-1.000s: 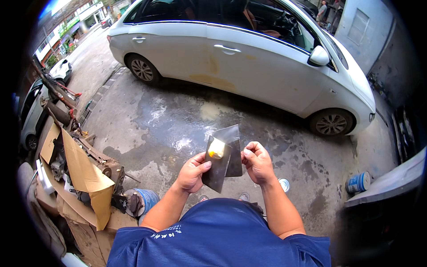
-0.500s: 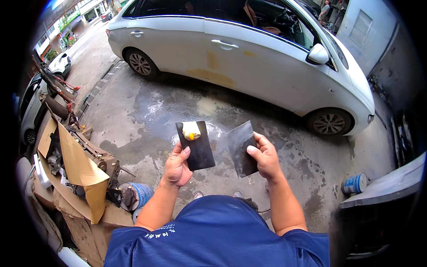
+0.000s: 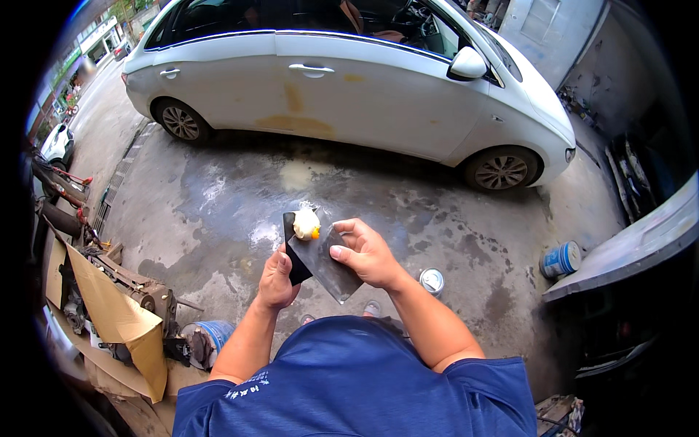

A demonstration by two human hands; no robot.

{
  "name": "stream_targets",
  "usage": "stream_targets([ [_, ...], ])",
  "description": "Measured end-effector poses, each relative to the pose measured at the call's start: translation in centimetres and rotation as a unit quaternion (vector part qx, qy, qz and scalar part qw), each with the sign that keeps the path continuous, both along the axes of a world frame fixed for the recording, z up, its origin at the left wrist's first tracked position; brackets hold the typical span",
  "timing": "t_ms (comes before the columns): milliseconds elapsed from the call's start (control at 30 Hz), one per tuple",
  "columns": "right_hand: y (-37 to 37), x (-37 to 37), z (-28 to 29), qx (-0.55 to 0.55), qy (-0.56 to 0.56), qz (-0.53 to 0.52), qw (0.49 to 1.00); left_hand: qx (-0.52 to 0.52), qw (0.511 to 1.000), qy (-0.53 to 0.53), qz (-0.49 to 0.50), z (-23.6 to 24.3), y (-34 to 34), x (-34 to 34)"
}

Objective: The person scoops body filler from a can onto a putty knife, then uses a smaller scraper to spread the filler onto a damaged area on the car door. The person repeatedly transfers filler between tools and applies it to the same spot.

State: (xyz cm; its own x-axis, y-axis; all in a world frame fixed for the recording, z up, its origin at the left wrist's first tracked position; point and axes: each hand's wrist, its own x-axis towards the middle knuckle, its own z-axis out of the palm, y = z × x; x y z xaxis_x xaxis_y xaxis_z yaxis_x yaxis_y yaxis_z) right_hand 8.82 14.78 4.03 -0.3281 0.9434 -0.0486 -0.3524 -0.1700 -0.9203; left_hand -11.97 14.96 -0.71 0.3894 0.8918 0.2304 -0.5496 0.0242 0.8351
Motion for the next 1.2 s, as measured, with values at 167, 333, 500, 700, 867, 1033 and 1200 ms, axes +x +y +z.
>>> stream_targets([
  [167,1.3,1.2,3.7,0.048,0.012,-0.015,0.999,-0.003,0.984,0.166,-0.063,0.3,1.0,-2.0],
  [333,2.4,1.8,5.6,0.319,-0.100,0.071,0.940,-0.250,0.922,-0.192,-0.224,0.1,0.5,-2.9],
  [500,2.1,0.4,5.2,0.313,-0.213,0.120,0.918,-0.238,0.875,-0.294,-0.303,-0.3,-0.3,-2.3],
  [700,2.6,0.7,4.1,0.375,-0.488,-0.139,0.776,-0.174,0.964,-0.183,-0.076,1.6,-0.5,-0.7],
  [867,-0.2,-3.8,2.5,0.408,-0.482,-0.039,0.774,-0.074,0.988,-0.079,0.106,0.1,0.1,-0.1],
  [1033,2.2,-3.6,4.8,0.415,-0.440,-0.081,0.792,0.012,0.981,0.047,0.186,-1.1,0.3,-0.4],
  [1200,1.4,-2.0,4.3,0.494,-0.438,-0.071,0.748,-0.133,0.986,-0.094,0.024,1.7,1.1,-2.7],
])
